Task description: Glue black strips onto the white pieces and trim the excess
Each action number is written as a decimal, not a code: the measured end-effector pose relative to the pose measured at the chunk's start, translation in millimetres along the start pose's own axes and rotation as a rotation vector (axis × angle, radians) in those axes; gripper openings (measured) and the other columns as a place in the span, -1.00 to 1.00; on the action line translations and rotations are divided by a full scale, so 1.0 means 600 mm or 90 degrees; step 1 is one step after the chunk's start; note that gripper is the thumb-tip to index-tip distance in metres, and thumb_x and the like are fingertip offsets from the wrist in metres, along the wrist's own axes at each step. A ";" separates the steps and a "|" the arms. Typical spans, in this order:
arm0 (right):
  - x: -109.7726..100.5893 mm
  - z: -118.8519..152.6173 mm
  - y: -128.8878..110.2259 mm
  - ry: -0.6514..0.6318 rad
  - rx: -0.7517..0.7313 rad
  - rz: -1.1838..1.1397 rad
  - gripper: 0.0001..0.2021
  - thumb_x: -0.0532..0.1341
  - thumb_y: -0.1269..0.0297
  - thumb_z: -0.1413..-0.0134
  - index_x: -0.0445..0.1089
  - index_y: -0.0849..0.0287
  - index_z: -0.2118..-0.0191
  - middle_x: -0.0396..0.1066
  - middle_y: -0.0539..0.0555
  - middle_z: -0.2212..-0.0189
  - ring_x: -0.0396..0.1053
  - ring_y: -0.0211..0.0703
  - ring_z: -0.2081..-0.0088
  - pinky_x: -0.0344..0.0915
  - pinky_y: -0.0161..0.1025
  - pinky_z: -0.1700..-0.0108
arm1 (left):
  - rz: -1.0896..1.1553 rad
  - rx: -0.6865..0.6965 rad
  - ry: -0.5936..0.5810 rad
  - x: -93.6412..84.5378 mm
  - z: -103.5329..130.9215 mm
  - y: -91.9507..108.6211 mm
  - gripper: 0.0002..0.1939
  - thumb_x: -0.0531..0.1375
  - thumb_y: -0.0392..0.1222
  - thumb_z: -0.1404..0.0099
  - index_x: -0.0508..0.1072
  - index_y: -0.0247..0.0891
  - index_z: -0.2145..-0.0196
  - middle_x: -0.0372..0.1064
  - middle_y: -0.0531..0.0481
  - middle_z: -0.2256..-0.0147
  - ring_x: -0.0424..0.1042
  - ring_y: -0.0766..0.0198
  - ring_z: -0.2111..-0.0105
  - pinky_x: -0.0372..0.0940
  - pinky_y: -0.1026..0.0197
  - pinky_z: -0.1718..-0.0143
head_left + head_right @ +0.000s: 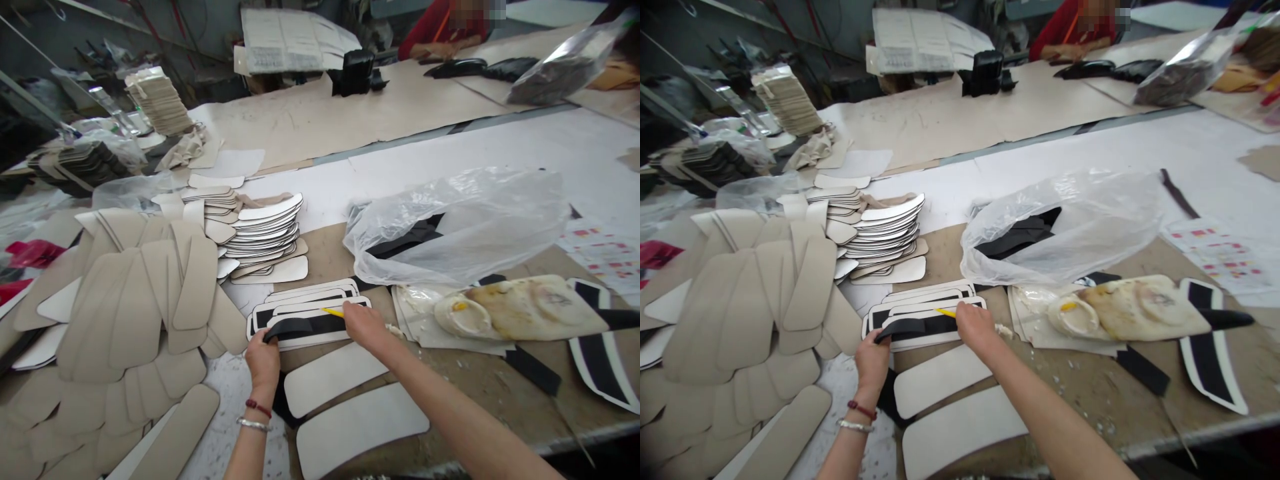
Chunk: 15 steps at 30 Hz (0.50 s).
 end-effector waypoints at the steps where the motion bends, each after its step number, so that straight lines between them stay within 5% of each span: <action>1: 0.000 0.000 0.000 -0.001 0.000 0.001 -0.78 -0.05 0.52 -0.05 0.24 0.25 0.20 0.41 0.23 0.28 0.39 0.00 0.20 0.23 -0.19 0.27 | 0.015 -0.016 -0.006 0.003 -0.005 -0.007 -0.84 0.17 -0.21 0.07 0.47 -0.27 0.46 0.42 -0.09 0.48 0.36 0.12 0.40 0.20 0.16 0.32; 10: -0.003 -0.002 0.002 -0.026 0.011 0.002 -0.79 -0.01 0.50 -0.06 0.25 0.25 0.18 0.40 0.25 0.25 0.38 -0.04 0.19 0.22 -0.22 0.24 | 0.253 -0.158 -0.077 -0.003 -0.028 -0.047 -0.69 0.21 -0.01 0.11 0.29 -0.32 0.71 0.15 0.11 0.75 0.13 0.38 0.70 0.09 0.27 0.64; 15: -0.005 -0.002 0.003 -0.031 0.012 -0.002 -0.77 -0.04 0.50 -0.06 0.25 0.25 0.18 0.41 0.25 0.26 0.39 -0.02 0.20 0.23 -0.20 0.25 | 0.294 -0.154 -0.059 -0.020 -0.022 -0.045 -0.63 0.29 -0.05 0.15 0.45 -0.36 0.40 0.36 0.04 0.56 0.30 0.33 0.55 0.22 0.26 0.48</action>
Point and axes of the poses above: each hand's wrist, its own z-axis away from the middle knuckle, its own x-axis out of the palm, y = z × x, the point moved 8 cm from there along -z, towards the middle knuckle
